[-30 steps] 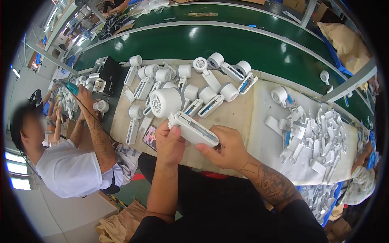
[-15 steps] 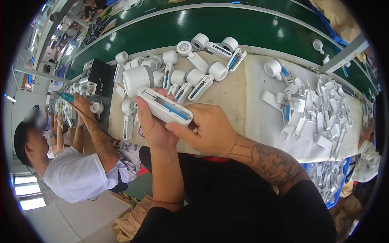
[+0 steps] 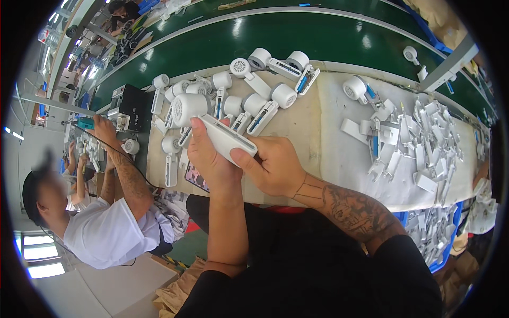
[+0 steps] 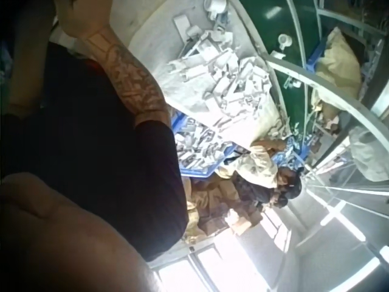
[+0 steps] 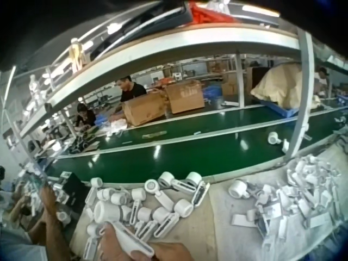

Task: The person assembles portable handheld fans by attaching the fan head to the handle base and snapping the plastic cover onto the handle by hand.

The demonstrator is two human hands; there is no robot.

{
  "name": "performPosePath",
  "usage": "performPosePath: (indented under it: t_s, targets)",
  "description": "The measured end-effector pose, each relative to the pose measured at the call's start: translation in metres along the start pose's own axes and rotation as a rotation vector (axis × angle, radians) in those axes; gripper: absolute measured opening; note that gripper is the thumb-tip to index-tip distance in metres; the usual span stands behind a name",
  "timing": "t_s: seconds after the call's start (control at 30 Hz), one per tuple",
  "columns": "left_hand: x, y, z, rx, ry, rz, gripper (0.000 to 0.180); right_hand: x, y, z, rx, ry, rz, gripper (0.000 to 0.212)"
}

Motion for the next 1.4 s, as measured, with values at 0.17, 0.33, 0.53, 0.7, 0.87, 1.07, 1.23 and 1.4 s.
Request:
performPosePath:
  t_s: [0.17, 0.33, 0.53, 0.7, 0.87, 1.07, 1.23, 1.4]
  targets:
    - [0.000, 0.004, -0.014, -0.058, 0.114, -0.023, 0.044, 0.001, 0.001, 0.005, 0.046, 0.030, 0.057, 0.035]
    - [0.020, -0.003, -0.018, -0.125, 0.095, -0.076, 0.047, -0.012, -0.008, 0.012, 0.076, 0.124, 0.131, 0.023]
    - [0.016, -0.010, -0.047, 0.129, -0.101, -0.174, 0.029, -0.012, -0.015, 0.006, 0.062, -0.065, -0.047, 0.025]
    - [0.014, -0.013, -0.059, -0.073, -0.137, -0.136, 0.031, -0.001, -0.011, 0.022, 0.190, 0.004, 0.024, 0.024]
    - [0.027, -0.008, -0.062, -0.174, 0.069, -0.013, 0.032, -0.031, -0.021, 0.053, 0.030, 0.261, 0.234, 0.022]
    - [0.018, 0.009, -0.053, -0.001, 0.114, -0.178, 0.027, -0.049, -0.027, 0.061, 0.064, 0.715, 0.617, 0.029]
    - [-0.040, 0.028, -0.055, 0.096, 0.215, -0.178, 0.023, -0.018, -0.003, 0.077, 0.247, 1.059, 0.734, 0.039]
    - [-0.057, 0.058, -0.034, 0.065, 0.576, -0.061, 0.028, -0.030, 0.019, 0.089, 0.401, 1.349, 0.812, 0.046]
Point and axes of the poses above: each hand's wrist, its own y-axis towards the middle knuckle, its own z-axis out of the palm, x = y × z, the point moved 4 cm from there along y, towards the middle knuckle, and after that the axes turned 4 degrees about -y, right-handed, at the moved point
